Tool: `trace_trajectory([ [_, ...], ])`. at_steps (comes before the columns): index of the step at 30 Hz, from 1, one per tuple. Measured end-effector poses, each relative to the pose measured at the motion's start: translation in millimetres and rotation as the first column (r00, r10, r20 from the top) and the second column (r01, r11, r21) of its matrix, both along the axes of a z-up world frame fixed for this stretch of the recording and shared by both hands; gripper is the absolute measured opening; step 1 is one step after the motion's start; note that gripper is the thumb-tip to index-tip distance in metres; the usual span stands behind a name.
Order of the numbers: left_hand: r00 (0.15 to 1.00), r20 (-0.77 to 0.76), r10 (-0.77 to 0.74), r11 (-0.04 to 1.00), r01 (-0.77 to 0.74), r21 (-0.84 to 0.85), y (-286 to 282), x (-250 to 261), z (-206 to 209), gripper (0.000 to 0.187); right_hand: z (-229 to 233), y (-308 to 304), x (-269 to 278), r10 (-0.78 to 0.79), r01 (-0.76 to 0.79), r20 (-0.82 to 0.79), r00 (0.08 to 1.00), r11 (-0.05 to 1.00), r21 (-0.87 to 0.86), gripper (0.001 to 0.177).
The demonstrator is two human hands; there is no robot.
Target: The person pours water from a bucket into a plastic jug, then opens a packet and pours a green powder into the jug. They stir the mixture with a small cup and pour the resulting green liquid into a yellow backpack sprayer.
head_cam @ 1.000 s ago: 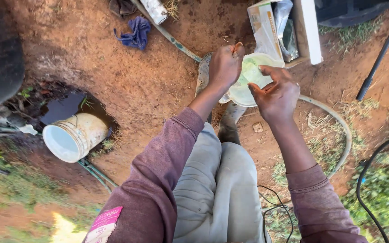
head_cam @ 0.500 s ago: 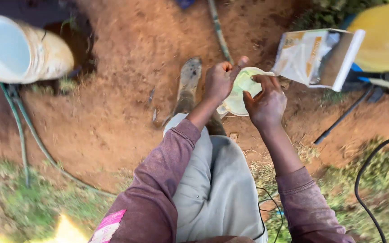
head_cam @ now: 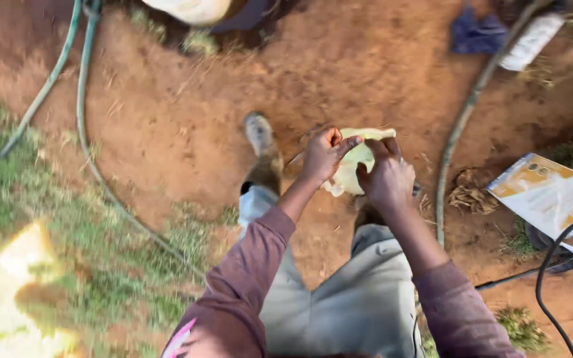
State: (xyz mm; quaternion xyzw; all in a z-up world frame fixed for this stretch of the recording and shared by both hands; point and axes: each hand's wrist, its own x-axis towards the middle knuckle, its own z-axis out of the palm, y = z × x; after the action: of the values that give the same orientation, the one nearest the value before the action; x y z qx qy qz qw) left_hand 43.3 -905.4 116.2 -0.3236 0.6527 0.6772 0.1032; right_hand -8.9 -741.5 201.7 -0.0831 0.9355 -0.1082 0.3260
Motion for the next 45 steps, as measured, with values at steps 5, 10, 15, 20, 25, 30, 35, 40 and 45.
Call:
trace_trajectory([
  [5,0.992,0.014,0.123,0.991,-0.122,-0.061,-171.0,47.4,-22.3,0.03,-7.8,-188.7,4.0,0.172,-0.171,0.009,0.985,0.982,-0.082,0.054],
  [10,0.945,-0.05,0.322,0.947,-0.322,0.017,-318.1,26.0,-13.2,0.042,8.2,-339.5,-32.3,0.262,-0.269,-0.065,0.963,0.952,-0.144,0.052],
  [15,0.926,-0.108,0.363,0.93,-0.367,-0.024,-429.3,-39.7,8.7,0.045,-30.0,-415.9,-101.2,0.144,-0.162,-0.074,0.987,0.904,-0.395,0.054],
  [20,0.885,-0.176,0.43,0.899,-0.437,-0.001,-487.7,-94.9,-34.6,0.044,-70.8,-456.1,-151.3,-0.054,0.094,0.087,0.995,0.821,-0.563,0.055],
  [25,0.832,-0.141,0.537,0.842,-0.539,0.022,-545.0,-136.5,-81.5,0.047,-187.5,-493.3,-178.6,-0.272,0.423,0.325,0.906,0.534,-0.732,0.052],
  [30,0.947,-0.109,0.303,0.915,-0.321,-0.243,-641.2,-191.4,-127.3,0.054,-186.1,-587.2,-238.3,-0.366,0.793,0.706,0.607,0.342,-0.504,0.055],
  [35,0.983,0.021,0.181,0.955,-0.17,-0.243,-700.4,-221.0,-173.4,0.06,-206.7,-647.7,-254.3,-0.39,0.931,0.845,0.366,0.146,-0.336,0.056],
  [40,0.978,0.196,-0.068,0.861,0.156,-0.484,-767.1,-247.5,-299.9,0.054,-273.8,-697.3,-269.0,-0.659,0.974,0.731,0.177,0.011,-0.226,0.047],
  [45,0.953,0.155,-0.261,0.708,0.298,-0.64,-788.3,-272.9,-412.3,0.04,-316.7,-706.5,-254.0,-0.603,0.933,0.731,0.32,0.067,-0.353,0.047],
])
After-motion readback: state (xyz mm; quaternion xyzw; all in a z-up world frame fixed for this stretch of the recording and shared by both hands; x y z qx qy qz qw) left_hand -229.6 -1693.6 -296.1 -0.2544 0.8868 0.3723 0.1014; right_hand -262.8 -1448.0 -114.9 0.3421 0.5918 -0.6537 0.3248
